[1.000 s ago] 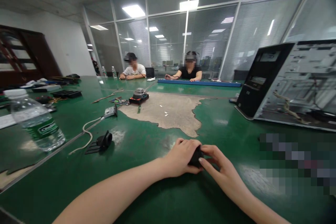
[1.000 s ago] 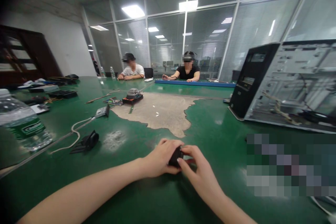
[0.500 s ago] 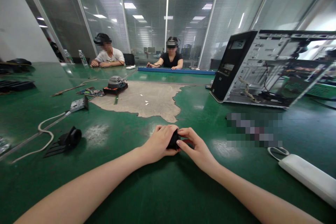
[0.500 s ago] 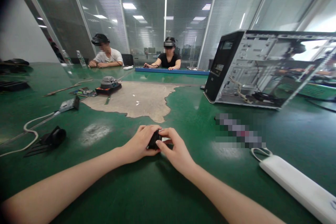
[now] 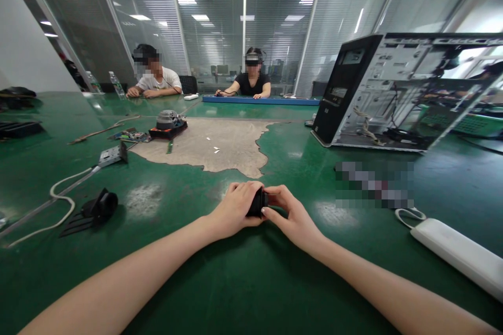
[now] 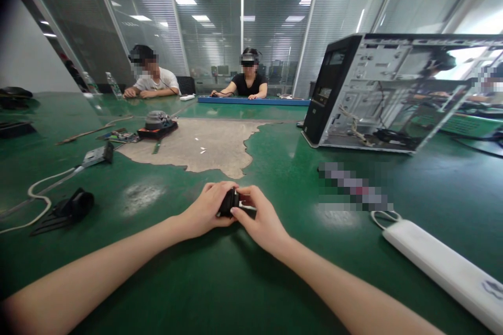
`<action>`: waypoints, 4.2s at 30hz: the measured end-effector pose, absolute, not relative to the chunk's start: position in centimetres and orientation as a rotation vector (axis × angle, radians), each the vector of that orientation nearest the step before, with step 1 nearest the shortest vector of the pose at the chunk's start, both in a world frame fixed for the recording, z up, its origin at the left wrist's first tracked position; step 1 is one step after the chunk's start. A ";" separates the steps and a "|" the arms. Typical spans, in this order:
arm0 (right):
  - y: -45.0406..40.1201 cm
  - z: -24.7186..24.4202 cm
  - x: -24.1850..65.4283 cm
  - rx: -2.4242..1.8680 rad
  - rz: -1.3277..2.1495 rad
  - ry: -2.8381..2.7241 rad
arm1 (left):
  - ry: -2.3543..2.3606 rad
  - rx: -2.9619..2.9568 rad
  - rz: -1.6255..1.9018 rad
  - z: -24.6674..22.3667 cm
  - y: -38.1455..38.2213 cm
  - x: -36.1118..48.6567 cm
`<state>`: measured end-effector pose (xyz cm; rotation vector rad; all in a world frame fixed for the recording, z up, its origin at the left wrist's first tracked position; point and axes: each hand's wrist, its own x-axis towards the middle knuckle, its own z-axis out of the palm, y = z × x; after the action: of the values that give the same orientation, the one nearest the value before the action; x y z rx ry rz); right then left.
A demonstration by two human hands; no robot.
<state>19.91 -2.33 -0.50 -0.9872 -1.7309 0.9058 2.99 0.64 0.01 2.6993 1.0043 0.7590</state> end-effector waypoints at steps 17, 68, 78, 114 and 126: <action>-0.8 0.2 20.0 -1.074 1.291 -1.595 | 0.983 2.831 0.763 0.0 0.0 2.7; -2.6 -0.4 19.1 -0.951 0.912 -1.803 | 0.966 2.734 0.739 0.0 0.5 2.3; -2.0 -0.8 19.2 -1.065 1.019 -1.726 | 0.964 2.703 0.753 -0.1 0.7 2.3; -2.2 -0.8 19.4 -1.012 0.867 -1.877 | 0.963 2.677 0.742 0.0 0.8 2.4; -2.1 -0.8 19.3 -1.027 0.901 -1.787 | 0.980 2.649 0.748 0.0 0.8 2.4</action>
<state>19.32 -2.09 -0.79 -1.0272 -1.7867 0.9013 2.37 0.76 -0.01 2.6492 0.9802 0.7477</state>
